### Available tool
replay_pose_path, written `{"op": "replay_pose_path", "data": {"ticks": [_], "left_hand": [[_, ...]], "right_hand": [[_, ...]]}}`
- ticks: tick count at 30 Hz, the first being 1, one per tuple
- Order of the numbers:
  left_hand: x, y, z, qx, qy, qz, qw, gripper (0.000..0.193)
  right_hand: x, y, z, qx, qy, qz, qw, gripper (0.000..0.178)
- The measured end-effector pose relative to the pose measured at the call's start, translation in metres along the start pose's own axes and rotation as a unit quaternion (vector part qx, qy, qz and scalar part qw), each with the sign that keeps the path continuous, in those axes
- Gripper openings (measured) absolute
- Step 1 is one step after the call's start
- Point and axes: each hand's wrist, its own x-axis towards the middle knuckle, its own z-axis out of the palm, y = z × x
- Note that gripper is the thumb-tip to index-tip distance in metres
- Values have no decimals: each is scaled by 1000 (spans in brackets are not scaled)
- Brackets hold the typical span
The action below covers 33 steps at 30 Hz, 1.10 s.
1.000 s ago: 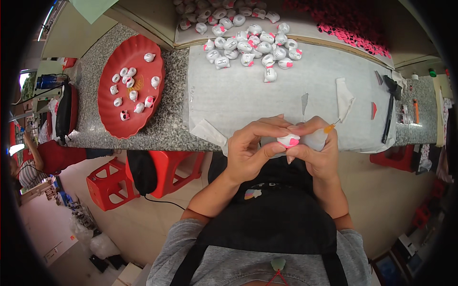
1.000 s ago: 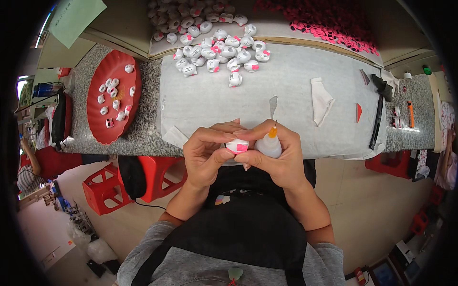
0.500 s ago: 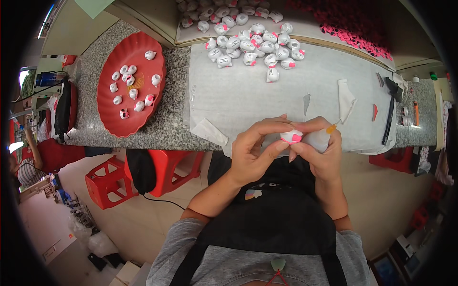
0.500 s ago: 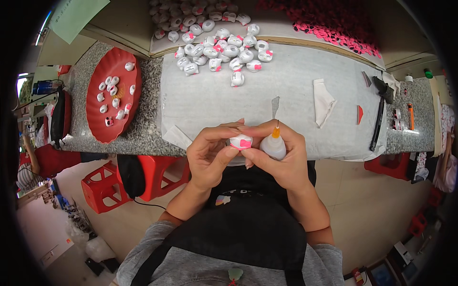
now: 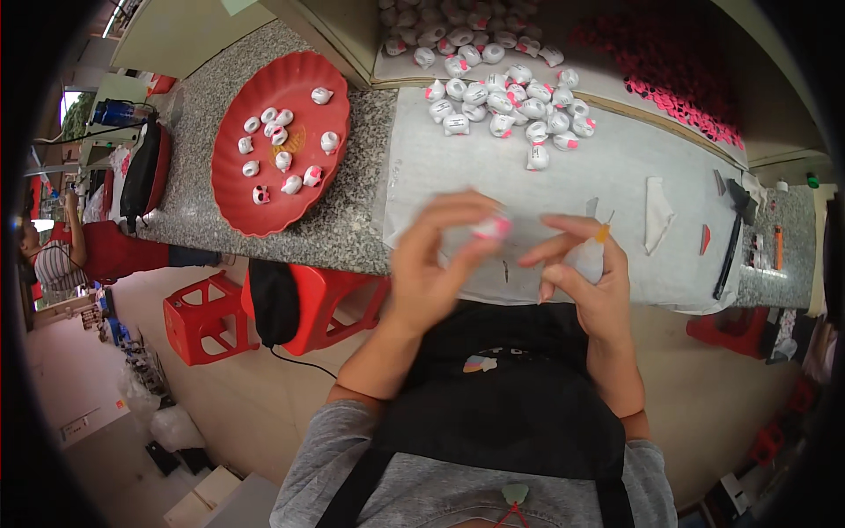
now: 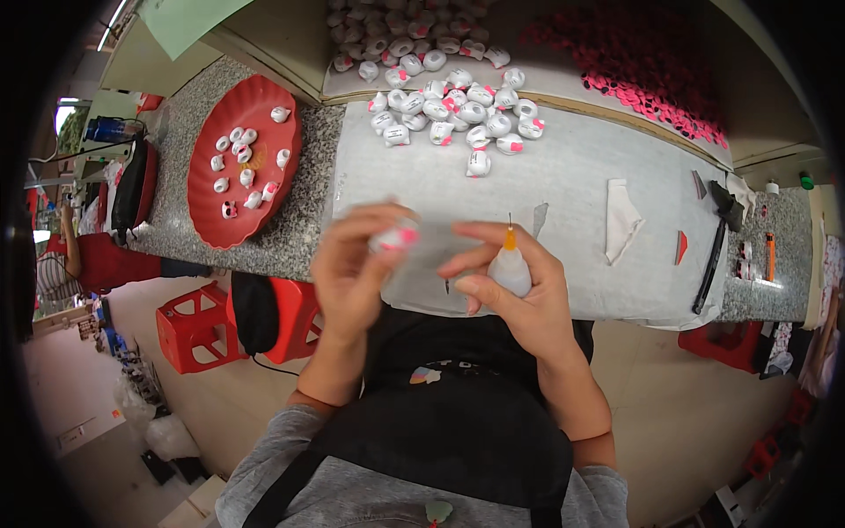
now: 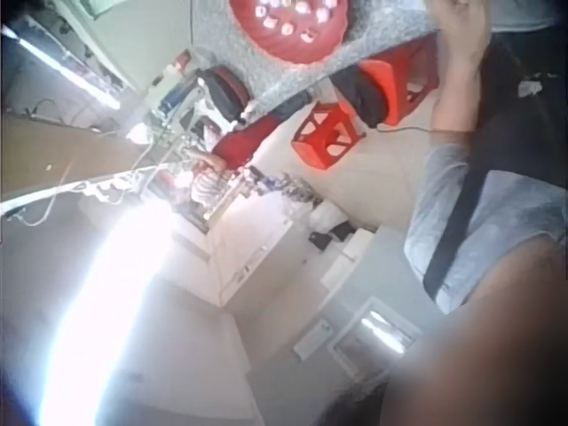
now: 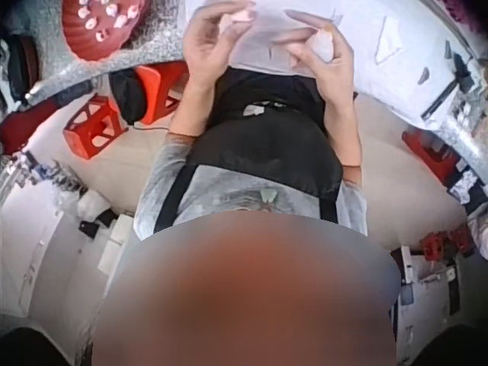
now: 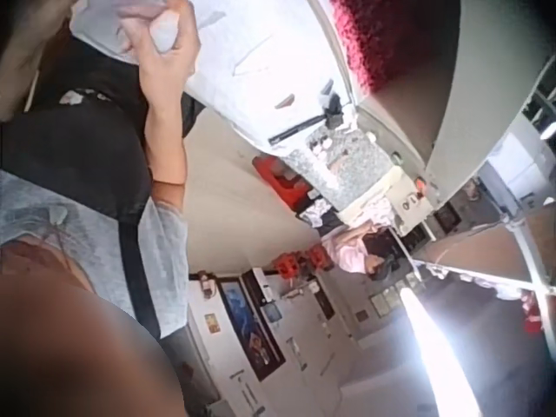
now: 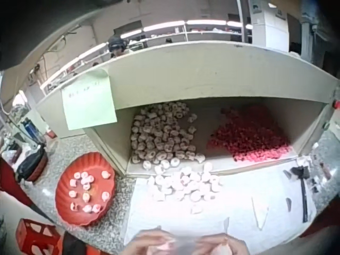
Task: Applying glue to small plastic toy heads and attaching tiny bows.
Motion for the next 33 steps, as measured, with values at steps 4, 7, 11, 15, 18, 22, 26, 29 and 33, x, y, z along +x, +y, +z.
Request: {"op": "replay_pose_path", "data": {"ticks": [4,7,11,15,18,22,26,29,33], "left_hand": [[45,11,-71,453,130,102,876,24],[70,7,-50,490,65,146,857,28],[96,-20,43,451,-158,260,839,25],[104,-54,85,577,-229,241,746,16],[101,-56,82,529,-230,247,778,15],[80,-11,74,190,-186,18,964,12],[41,-10,48,74,-146,-110,980,14],[20,-10,43,-137,-77,-256,954,19],[1,-17,47,-243,-20,-228,943,23]], "right_hand": [[0,-5,-18,-53,43,-14,998,38],[-5,-5,-33,-68,61,-4,996,36],[-13,-10,-34,-47,101,-2,994,35],[-22,-15,-41,-53,122,-11,991,35],[-29,-16,-50,-35,137,-24,990,39],[-37,-17,-68,57,97,-93,989,34],[-31,-26,-56,7,118,-71,990,30],[-29,-31,-47,-15,160,-59,985,25],[-34,-31,-42,-16,186,-113,976,25]]}}
